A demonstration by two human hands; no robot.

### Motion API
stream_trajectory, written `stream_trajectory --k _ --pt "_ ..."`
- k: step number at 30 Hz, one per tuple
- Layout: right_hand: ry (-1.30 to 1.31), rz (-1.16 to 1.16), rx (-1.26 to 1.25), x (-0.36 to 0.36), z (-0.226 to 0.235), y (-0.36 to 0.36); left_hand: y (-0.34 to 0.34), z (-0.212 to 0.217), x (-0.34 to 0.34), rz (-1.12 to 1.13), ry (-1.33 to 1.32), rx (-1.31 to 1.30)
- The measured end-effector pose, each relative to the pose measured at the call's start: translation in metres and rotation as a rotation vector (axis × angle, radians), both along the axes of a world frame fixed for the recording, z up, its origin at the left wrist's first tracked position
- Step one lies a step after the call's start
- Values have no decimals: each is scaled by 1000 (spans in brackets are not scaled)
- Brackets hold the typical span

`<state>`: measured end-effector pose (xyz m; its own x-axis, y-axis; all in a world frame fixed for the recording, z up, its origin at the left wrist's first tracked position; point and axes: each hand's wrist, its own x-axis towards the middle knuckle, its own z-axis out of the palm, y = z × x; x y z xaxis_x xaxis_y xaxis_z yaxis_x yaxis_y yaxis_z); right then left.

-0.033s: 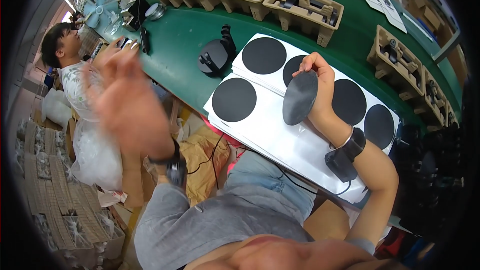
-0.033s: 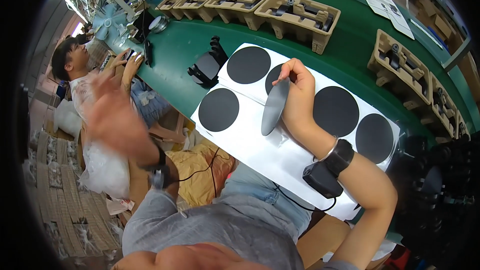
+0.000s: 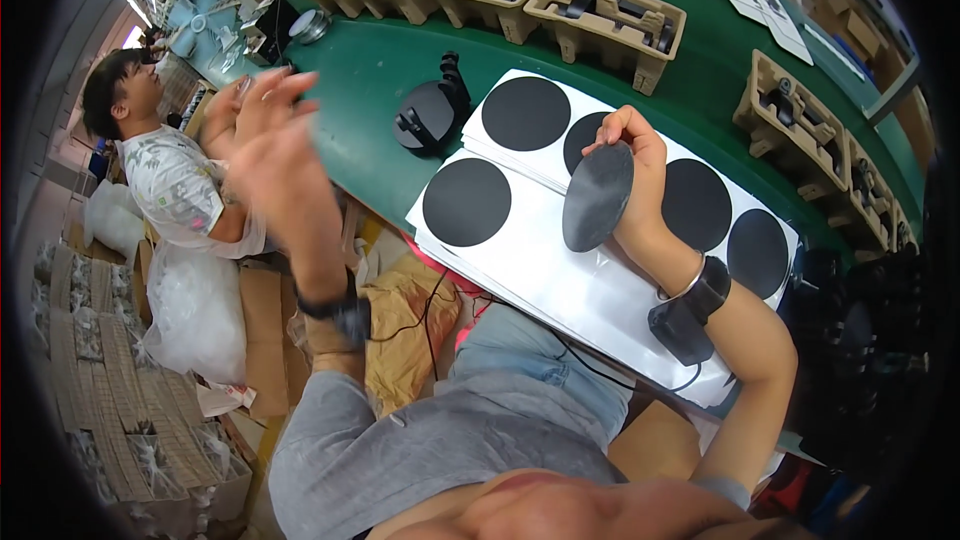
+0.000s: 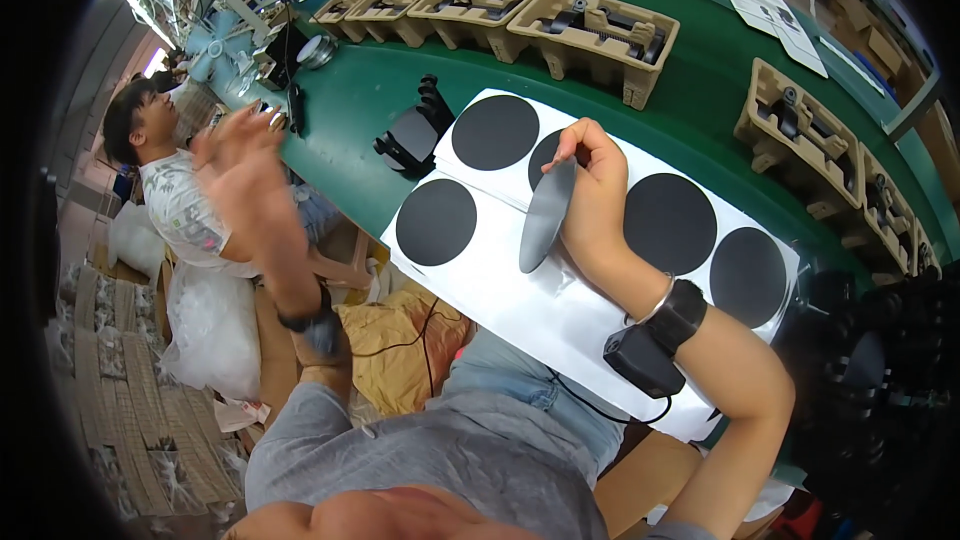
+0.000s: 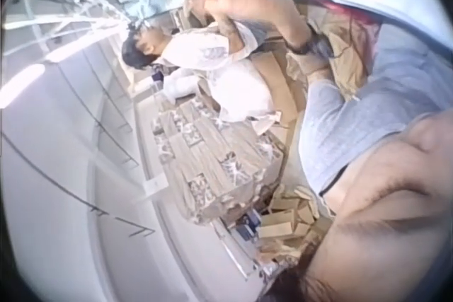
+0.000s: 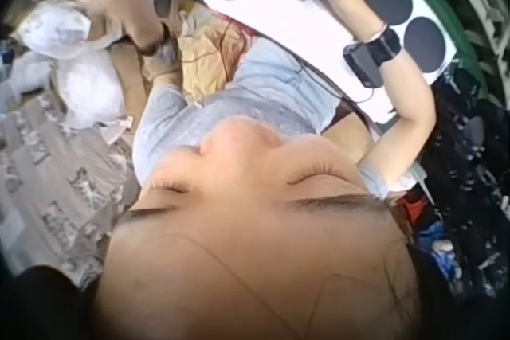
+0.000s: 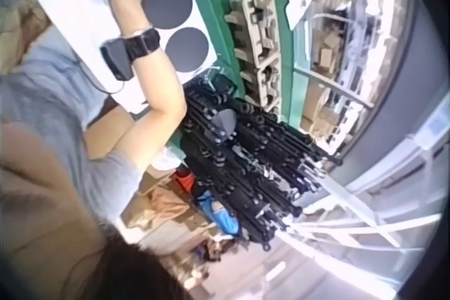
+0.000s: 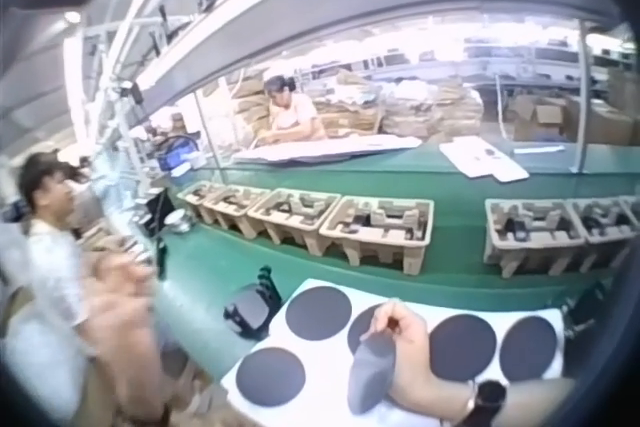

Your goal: The person peels circular stickers from a sheet and presses them onto the bases of black plastic stands, placing each completed stand into a cardboard tray.

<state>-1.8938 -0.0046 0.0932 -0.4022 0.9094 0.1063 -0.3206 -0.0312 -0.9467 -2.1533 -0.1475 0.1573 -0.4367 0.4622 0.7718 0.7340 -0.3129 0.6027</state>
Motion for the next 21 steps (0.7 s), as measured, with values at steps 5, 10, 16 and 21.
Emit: stream_trajectory --k 5,10,16,21 --pt "-4 19 -60 7 15 -6 37 -62 -63 -252 550 -923" --pt "64 -9 32 7 23 -10 66 -133 -75 -606 270 -993" --pt "4 151 165 9 27 -12 65 -126 -59 -402 154 -941" --pt "-244 310 287 15 41 -17 32 -97 -36 -288 -929 -309"
